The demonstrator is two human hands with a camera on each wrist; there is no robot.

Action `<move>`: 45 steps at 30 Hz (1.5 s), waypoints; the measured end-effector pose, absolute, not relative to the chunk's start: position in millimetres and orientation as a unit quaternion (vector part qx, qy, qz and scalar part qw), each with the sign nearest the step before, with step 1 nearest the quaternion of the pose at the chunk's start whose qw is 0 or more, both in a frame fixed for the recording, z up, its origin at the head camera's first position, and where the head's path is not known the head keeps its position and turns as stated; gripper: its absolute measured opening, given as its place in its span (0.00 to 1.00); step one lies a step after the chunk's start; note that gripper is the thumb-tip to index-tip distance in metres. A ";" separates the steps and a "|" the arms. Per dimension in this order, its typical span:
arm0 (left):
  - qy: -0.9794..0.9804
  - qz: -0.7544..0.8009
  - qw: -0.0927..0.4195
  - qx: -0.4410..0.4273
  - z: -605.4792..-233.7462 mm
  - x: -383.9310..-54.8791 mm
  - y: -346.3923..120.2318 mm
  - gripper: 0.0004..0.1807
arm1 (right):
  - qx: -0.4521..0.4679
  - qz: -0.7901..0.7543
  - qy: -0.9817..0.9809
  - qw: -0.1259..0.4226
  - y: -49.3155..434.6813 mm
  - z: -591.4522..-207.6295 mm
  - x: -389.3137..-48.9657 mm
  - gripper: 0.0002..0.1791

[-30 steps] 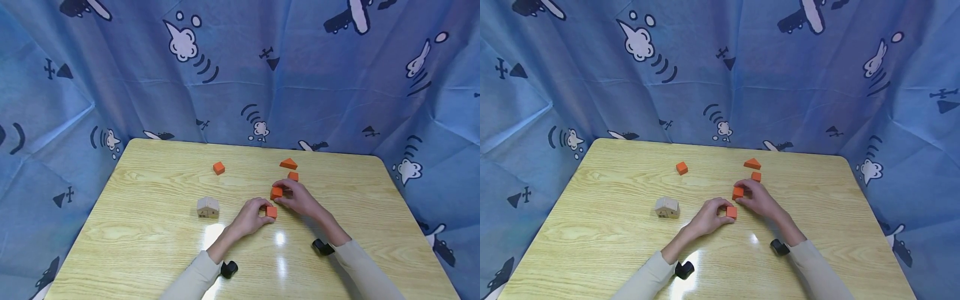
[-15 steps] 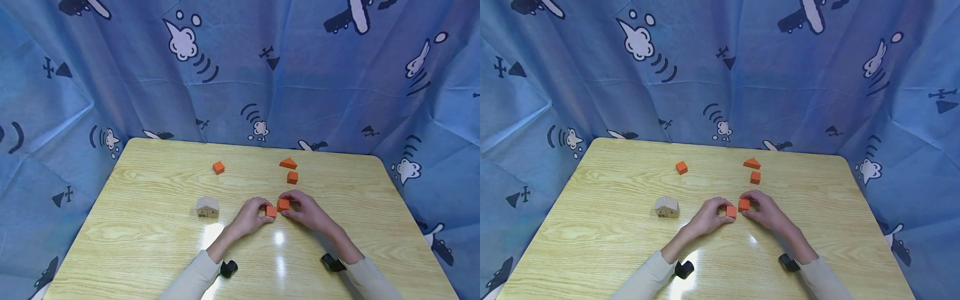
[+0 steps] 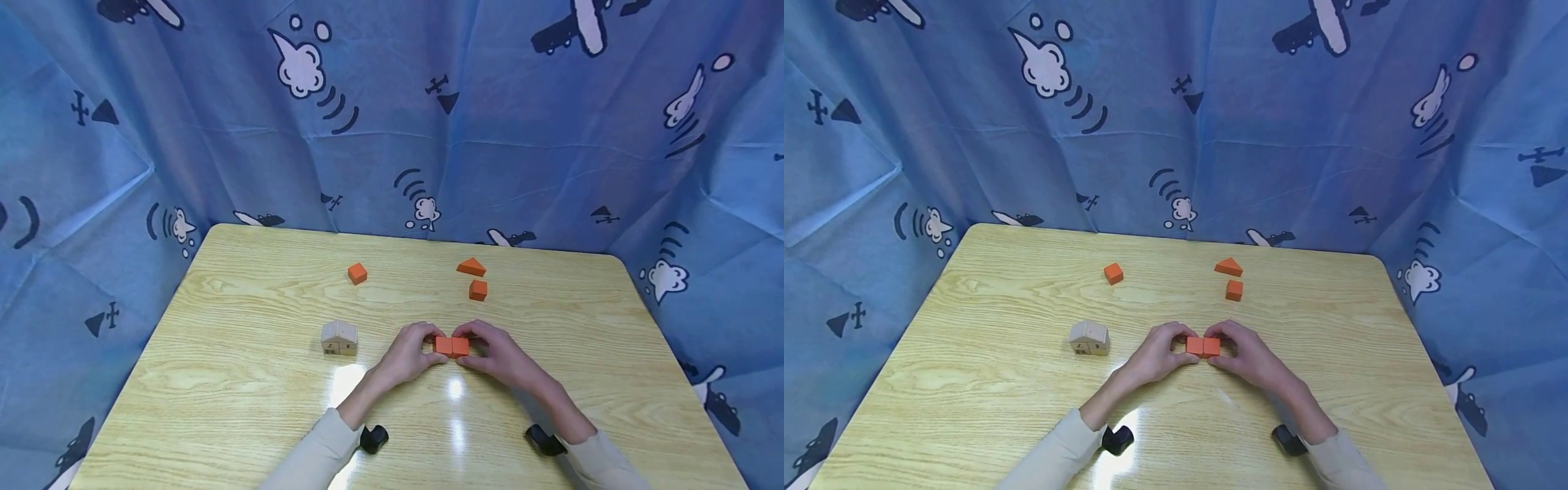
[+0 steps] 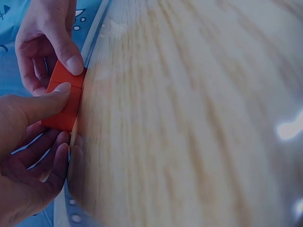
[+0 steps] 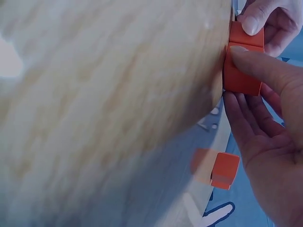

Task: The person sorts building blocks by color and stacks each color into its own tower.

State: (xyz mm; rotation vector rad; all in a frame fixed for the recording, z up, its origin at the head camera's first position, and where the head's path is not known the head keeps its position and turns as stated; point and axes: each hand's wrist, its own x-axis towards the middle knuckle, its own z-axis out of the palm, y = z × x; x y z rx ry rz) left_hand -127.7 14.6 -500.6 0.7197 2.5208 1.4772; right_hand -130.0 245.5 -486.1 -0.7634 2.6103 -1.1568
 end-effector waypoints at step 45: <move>0.839 0.486 0.061 0.237 -503.4 -128.6 12.4 0.15 | -0.249 -0.384 0.883 0.104 197.5 -443.4 -234.0 0.14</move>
